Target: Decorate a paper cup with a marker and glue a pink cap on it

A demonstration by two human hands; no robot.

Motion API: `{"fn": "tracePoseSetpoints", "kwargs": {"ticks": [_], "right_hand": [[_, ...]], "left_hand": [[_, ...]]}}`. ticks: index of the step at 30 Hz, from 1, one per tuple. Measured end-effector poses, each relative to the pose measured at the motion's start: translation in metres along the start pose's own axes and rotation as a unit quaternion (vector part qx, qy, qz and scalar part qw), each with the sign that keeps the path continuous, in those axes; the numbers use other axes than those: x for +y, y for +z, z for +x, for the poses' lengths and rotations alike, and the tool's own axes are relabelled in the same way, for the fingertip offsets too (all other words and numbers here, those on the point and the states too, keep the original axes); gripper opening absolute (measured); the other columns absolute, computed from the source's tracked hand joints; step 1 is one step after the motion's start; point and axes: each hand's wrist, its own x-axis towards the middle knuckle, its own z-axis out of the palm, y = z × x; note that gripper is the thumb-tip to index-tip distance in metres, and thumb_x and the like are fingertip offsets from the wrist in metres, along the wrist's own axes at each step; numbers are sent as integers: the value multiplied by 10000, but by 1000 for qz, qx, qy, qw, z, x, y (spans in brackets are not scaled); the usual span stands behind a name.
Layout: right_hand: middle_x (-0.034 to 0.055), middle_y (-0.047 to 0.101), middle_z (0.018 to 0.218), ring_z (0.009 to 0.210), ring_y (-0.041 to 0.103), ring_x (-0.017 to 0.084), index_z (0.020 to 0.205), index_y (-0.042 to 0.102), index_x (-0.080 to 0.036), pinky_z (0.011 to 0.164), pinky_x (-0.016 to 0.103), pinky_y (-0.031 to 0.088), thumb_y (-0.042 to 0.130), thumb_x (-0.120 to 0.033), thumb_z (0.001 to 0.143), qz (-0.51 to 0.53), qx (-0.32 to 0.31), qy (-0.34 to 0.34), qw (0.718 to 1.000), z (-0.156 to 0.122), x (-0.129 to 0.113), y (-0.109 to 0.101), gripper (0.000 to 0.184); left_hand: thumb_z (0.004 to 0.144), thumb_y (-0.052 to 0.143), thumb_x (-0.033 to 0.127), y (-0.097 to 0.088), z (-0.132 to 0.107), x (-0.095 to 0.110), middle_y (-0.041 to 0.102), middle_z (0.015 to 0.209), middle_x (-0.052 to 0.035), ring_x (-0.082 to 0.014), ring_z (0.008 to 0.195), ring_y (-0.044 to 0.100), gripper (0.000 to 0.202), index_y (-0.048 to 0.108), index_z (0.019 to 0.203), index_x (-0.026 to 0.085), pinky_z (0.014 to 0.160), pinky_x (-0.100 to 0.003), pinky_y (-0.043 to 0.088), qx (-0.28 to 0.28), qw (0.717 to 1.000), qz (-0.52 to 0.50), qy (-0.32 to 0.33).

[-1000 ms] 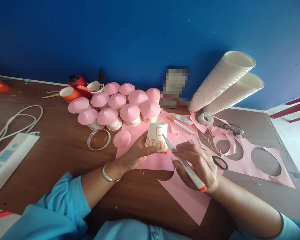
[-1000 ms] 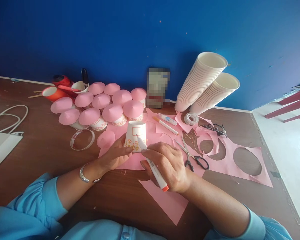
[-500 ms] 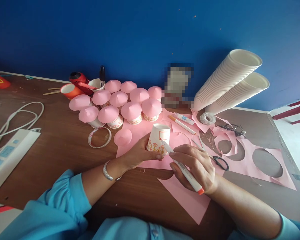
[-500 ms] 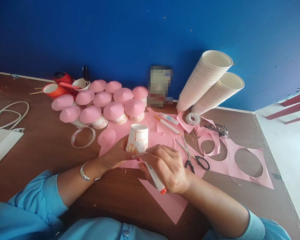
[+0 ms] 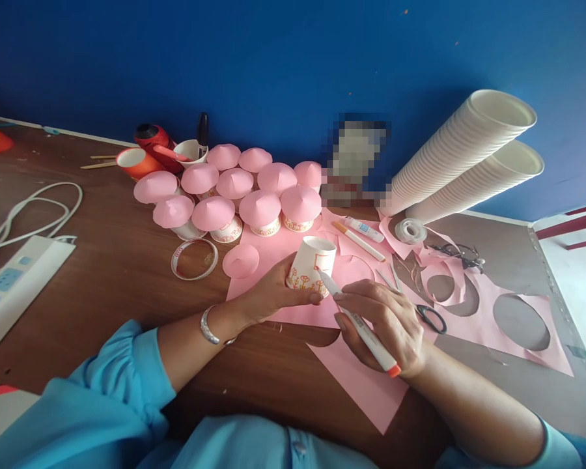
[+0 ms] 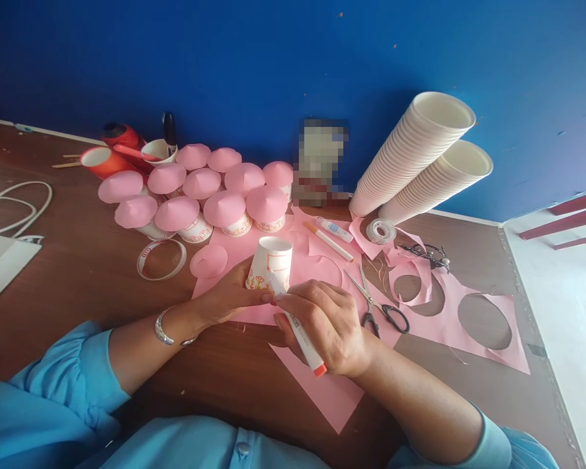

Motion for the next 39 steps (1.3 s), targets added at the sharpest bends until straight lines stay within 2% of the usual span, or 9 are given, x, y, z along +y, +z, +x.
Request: {"fn": "tracePoseSetpoints", "kwargs": {"ticks": [7,12,18,26,31,39], "right_hand": [[61,717,825,690,684,175,1227,605,-133,564,294,600,605,-63,907,10,0,15,1000,0,0,1,328],[67,701,803,683,674,179,1185,607,-125,544,295,584,598,-57,905,6,-4,13,1000,-1,0,1,288],[50,700,813,676,680,182,1209,602,-149,532,294,577,598,-55,881,9,-10,22,1000,-2,-1,0,341],[52,702,805,689,688,183,1183,610,-153,539,309,602,594,-75,905,-13,13,8,1000,-1,-1,-1,288],[60,690,787,682,682,178,1138,609,-125,549,301,602,599,-75,916,-7,11,5,1000,0,1,1,227],[84,695,800,698,685,179,1101,607,-102,569,295,596,618,-53,901,-18,5,1,1000,0,1,1,206]], "left_hand": [[729,908,298,0,0,0,661,960,-27,-173,875,606,515,658,1171,210,779,-303,500,1,1000,-2,-6],[737,905,285,0,0,0,661,962,-17,-157,872,606,491,660,1156,209,794,-298,498,4,1000,-11,4],[774,880,270,0,0,1,658,957,-12,-148,875,600,428,662,1138,210,804,-296,493,-14,1000,-14,5],[756,892,292,-2,0,-1,669,986,-22,-172,897,604,488,663,1182,228,800,-304,483,-9,1000,-7,0],[787,871,270,-1,-1,0,661,1021,-15,-159,917,593,475,660,1212,247,784,-278,475,-20,1000,1,0],[780,874,274,-1,-1,-1,673,1030,-23,-171,924,606,467,663,1195,239,796,-292,482,-19,1000,0,5]]}}
